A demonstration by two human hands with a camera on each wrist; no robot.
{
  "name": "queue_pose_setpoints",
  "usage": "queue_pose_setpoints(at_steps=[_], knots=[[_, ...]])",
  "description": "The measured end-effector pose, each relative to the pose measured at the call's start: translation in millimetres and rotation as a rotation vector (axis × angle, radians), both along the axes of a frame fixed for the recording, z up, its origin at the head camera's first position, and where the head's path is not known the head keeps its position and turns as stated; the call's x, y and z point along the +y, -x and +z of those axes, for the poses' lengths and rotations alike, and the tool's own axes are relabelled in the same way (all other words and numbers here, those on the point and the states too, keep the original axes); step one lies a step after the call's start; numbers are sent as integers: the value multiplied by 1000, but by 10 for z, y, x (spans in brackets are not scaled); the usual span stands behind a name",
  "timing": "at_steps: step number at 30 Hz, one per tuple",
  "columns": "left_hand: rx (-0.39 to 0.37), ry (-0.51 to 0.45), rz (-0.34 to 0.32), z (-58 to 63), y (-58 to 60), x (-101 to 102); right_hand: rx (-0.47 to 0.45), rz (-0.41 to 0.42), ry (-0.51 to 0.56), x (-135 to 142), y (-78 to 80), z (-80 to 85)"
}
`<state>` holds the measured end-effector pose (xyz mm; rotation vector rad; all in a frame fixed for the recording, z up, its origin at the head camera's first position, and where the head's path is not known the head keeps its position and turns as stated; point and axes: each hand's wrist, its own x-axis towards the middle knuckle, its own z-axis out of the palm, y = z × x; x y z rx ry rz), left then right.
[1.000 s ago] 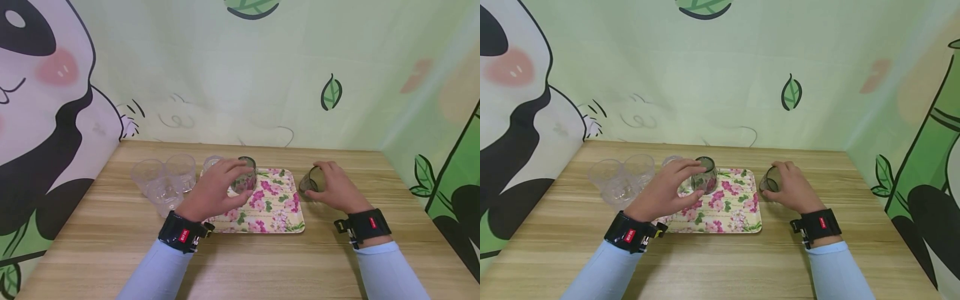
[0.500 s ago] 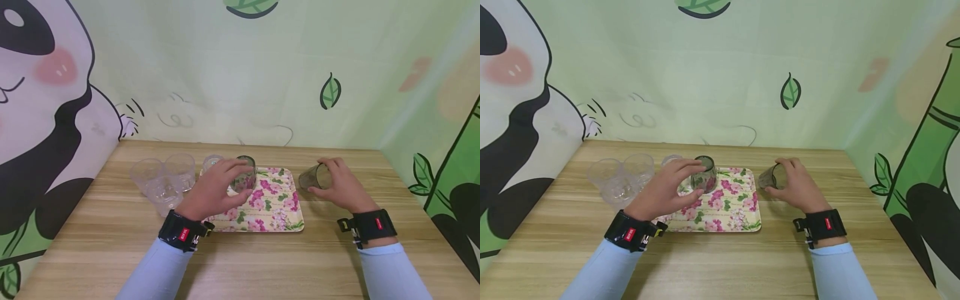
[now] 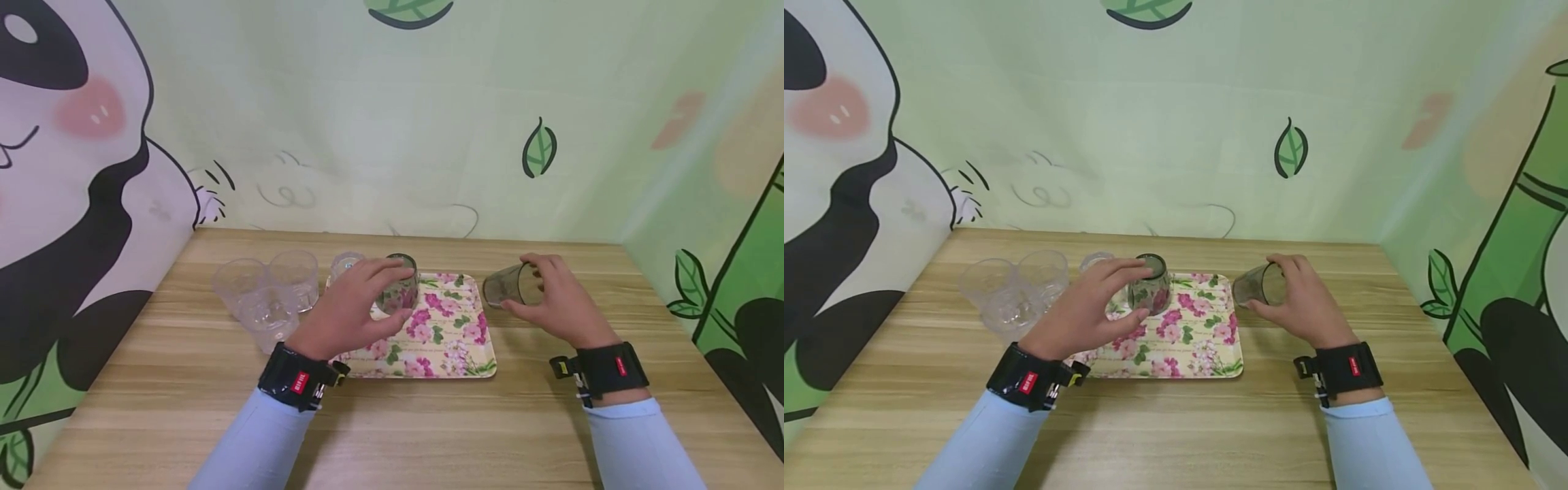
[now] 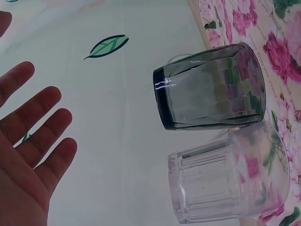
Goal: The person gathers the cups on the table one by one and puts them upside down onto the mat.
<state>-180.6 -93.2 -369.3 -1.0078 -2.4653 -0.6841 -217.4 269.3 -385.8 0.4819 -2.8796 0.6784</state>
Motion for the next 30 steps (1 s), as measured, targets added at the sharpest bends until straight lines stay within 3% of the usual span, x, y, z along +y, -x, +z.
queue_pose_setpoints(at_steps=[17,30], knots=[[12,-13,-3,13,4,-12,85,40,29,-98,-78,66],[27,-14,-3,12,16,-16,90,58,78,-171,-139,149]])
